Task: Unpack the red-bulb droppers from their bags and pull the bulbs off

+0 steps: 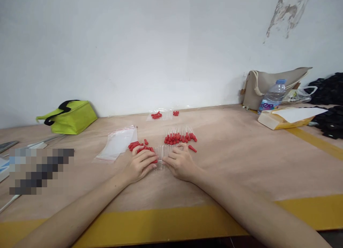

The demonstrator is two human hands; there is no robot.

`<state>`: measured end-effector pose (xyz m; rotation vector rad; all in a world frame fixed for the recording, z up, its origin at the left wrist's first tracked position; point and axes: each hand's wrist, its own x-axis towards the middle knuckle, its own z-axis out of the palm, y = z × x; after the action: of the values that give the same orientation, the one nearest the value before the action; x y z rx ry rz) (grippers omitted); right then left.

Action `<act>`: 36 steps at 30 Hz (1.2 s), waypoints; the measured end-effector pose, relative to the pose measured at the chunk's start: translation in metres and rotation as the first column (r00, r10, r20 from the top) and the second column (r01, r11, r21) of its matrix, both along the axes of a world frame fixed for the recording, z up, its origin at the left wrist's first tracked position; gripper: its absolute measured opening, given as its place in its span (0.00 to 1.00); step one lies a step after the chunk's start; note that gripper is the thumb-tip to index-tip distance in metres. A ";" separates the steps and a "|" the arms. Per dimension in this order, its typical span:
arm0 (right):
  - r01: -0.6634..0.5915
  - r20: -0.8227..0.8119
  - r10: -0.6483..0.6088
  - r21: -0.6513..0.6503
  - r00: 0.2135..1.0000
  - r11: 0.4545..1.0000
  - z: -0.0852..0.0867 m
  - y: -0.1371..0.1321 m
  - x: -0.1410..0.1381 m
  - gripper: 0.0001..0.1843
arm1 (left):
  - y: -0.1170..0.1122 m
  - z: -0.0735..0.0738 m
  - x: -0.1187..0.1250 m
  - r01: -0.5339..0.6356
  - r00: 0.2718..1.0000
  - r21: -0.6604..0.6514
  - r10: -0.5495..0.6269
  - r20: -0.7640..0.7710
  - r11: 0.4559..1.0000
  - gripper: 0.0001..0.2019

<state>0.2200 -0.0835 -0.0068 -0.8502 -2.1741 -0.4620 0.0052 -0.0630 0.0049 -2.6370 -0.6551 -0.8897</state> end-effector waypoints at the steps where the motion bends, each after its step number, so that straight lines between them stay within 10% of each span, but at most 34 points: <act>1: -0.011 -0.001 0.011 0.005 1.000 1.000 0.000 0.000 0.000 0.10 | 0.000 0.000 0.000 0.002 1.000 0.008 -0.002 -0.001 1.000 0.07; 19: -0.082 0.039 0.080 0.034 0.996 0.996 -0.003 -0.008 0.008 0.09 | -0.010 0.006 -0.004 -0.003 0.995 0.140 0.017 -0.097 0.990 0.09; 28: 0.154 -0.215 -0.171 -0.091 0.962 0.984 0.001 0.006 0.019 0.10 | 0.025 0.016 -0.044 -0.291 0.888 -0.124 0.317 0.333 0.948 0.11; 36: 0.217 -0.169 -0.242 -0.154 0.955 0.964 0.002 0.013 0.001 0.09 | 0.048 0.014 -0.042 -0.397 0.832 -0.289 0.475 0.287 0.871 0.13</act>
<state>0.2210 -0.0709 -0.0046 -1.1814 -1.9590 -0.3367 -0.0364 -0.0152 0.0186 -2.3457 -1.4598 -1.2008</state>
